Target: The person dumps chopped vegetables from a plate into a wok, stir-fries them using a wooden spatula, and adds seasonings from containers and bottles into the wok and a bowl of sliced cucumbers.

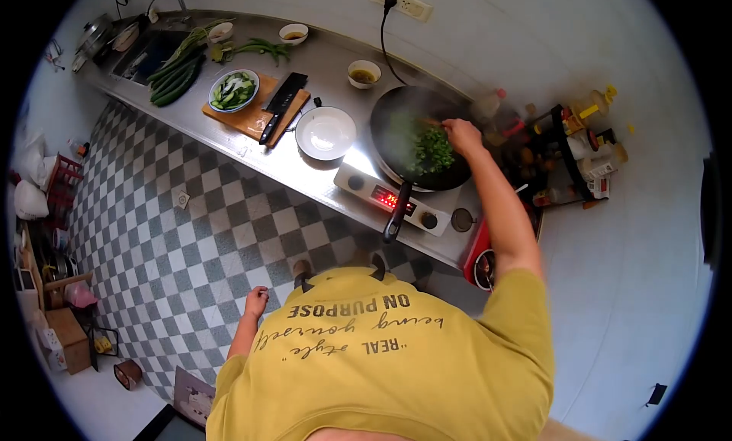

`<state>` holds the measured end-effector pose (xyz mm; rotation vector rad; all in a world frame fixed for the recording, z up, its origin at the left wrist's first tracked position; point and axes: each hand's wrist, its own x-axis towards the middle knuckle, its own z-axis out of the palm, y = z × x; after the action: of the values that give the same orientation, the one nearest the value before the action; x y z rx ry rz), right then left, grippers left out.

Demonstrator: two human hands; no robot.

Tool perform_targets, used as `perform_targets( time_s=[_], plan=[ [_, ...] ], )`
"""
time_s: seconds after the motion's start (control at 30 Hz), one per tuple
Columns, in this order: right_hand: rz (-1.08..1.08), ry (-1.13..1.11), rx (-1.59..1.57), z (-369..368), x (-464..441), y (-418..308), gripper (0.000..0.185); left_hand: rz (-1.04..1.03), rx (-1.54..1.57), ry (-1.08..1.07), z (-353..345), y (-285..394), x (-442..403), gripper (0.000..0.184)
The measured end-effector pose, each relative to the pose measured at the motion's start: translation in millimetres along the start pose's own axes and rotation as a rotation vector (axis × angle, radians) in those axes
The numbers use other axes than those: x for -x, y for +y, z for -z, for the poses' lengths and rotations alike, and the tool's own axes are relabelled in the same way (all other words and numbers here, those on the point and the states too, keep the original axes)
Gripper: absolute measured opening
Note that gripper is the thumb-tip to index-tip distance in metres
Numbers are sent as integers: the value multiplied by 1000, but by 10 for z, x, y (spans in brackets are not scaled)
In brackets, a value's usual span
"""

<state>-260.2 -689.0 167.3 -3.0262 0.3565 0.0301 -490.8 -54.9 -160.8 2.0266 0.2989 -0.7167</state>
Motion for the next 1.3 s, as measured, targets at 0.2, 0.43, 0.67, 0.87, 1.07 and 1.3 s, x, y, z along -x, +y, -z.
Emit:
perform_targets(
  time_s=[0.2,0.43,0.67,0.87,1.07,1.3],
  plan=[
    [-46,-131,12,-392,-44,136,26,110,73,-14,-160,-360,116,26],
    [119,-100,166,444,522,714,26,179,71,-117,-222,-914,138,23],
    [182,-117,261,9,435,766,25,78,-52,-36,45,-96,40,20],
    [342,76,194,327,197,873,21,-12,64,17,98,91,-55,21],
    [203,-12,276,-147,-109,1128,25,129,63,10,-67,-292,239,22],
    [325,-52,78,294,-77,210,24,196,56,-12,-72,-546,388,22]
  ],
)
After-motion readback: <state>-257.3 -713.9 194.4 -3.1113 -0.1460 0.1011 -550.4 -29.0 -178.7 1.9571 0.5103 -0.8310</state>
